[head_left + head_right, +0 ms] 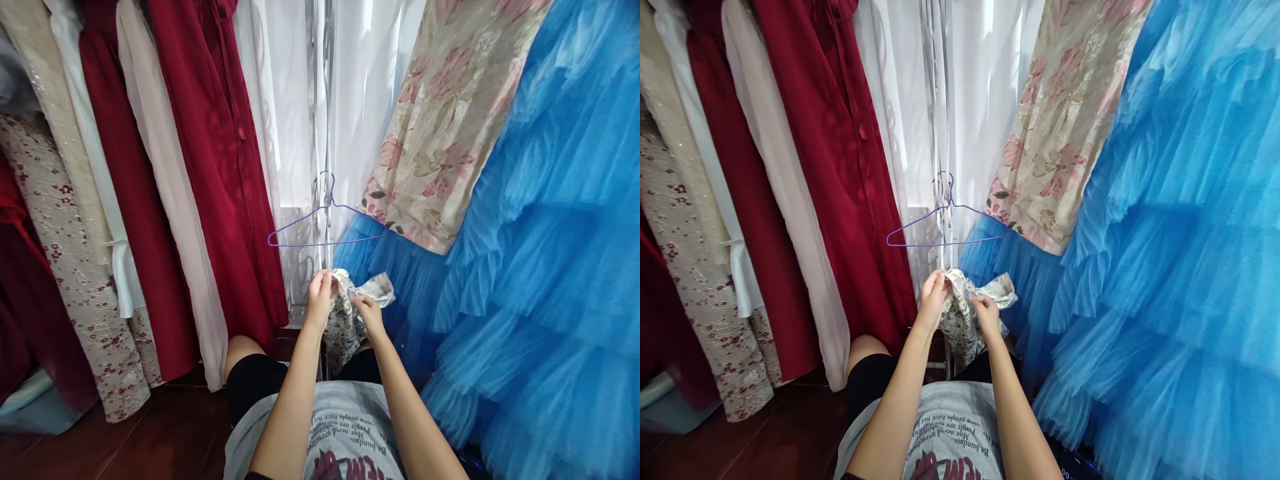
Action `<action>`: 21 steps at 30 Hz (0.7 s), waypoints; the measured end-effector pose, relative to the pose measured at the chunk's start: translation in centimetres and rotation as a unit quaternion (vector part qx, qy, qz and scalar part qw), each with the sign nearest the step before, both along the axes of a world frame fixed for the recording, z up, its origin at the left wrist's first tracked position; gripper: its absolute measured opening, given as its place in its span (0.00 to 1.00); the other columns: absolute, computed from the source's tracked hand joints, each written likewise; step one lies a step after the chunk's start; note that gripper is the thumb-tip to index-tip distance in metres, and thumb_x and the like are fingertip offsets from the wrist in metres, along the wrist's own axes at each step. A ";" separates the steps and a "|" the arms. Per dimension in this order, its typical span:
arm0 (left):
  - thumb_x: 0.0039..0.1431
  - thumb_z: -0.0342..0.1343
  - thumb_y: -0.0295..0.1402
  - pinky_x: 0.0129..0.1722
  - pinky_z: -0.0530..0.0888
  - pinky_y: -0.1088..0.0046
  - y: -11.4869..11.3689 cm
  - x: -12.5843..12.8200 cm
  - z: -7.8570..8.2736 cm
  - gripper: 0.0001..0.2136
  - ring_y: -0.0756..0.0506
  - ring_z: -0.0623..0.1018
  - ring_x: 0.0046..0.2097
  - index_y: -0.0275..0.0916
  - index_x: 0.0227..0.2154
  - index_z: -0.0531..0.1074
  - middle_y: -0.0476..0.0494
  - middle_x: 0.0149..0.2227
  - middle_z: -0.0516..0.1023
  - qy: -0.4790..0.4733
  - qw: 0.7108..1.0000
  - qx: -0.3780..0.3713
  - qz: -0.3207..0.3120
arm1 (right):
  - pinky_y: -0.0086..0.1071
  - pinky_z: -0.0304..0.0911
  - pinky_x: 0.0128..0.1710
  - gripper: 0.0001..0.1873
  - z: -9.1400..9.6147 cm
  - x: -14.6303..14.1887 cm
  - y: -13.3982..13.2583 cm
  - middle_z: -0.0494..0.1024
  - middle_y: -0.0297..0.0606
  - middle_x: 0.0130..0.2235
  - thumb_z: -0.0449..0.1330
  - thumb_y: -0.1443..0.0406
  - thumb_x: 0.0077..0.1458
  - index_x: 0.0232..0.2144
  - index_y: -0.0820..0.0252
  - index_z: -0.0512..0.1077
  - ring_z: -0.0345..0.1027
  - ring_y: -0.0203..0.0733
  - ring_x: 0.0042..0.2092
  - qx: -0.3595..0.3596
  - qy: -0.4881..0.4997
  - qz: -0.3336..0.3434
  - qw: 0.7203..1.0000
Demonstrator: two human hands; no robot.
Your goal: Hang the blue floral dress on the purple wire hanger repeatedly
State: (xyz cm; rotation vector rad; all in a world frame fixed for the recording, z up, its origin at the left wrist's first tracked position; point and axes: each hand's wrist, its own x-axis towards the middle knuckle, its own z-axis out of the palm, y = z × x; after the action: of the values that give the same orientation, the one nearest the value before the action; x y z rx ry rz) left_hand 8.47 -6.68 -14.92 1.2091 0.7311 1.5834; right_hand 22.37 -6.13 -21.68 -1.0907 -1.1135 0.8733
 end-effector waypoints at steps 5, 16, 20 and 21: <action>0.63 0.59 0.48 0.43 0.72 0.73 -2.2 -0.6 1.8 0.16 0.46 0.77 0.40 0.38 0.39 0.74 0.44 0.37 0.77 0.058 0.991 0.119 -0.028 | 0.41 0.70 0.46 0.26 5.1 -1.9 -1.5 0.84 0.40 0.38 0.60 0.42 0.55 0.39 0.56 0.79 0.76 0.52 0.44 -0.041 0.078 0.212 0.973; 0.57 0.59 0.58 0.47 0.72 0.65 -2.5 -5.3 -1.7 0.28 0.39 0.78 0.47 0.41 0.49 0.73 0.39 0.47 0.78 0.179 0.953 -0.013 -0.246 | 0.33 0.71 0.38 0.21 9.3 1.1 -6.0 0.84 0.40 0.33 0.76 0.63 0.41 0.39 0.63 0.80 0.78 0.43 0.33 -0.069 0.114 0.403 0.905; 0.55 0.61 0.57 0.31 0.66 0.73 -3.0 -7.7 -6.8 0.25 0.48 0.71 0.29 0.35 0.27 0.74 0.48 0.26 0.72 0.322 0.934 0.017 -0.156 | 0.36 0.71 0.38 0.21 11.3 4.3 -7.5 0.84 0.38 0.34 0.73 0.66 0.39 0.40 0.59 0.80 0.77 0.45 0.33 -0.008 0.171 0.278 0.945; 0.55 0.62 0.54 0.29 0.63 0.74 -2.7 -8.9 -7.6 0.24 0.50 0.68 0.27 0.35 0.23 0.72 0.50 0.22 0.68 0.368 0.921 0.033 -0.127 | 0.36 0.70 0.37 0.20 11.7 5.2 -7.7 0.84 0.38 0.33 0.72 0.66 0.39 0.39 0.58 0.80 0.77 0.46 0.32 0.003 0.174 0.245 0.954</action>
State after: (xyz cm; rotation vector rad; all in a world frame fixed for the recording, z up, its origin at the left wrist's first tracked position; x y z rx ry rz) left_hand -0.40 -9.41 -22.56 1.8971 0.9387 0.9210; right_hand 27.53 -13.85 -9.97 -0.6197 -1.0987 1.3919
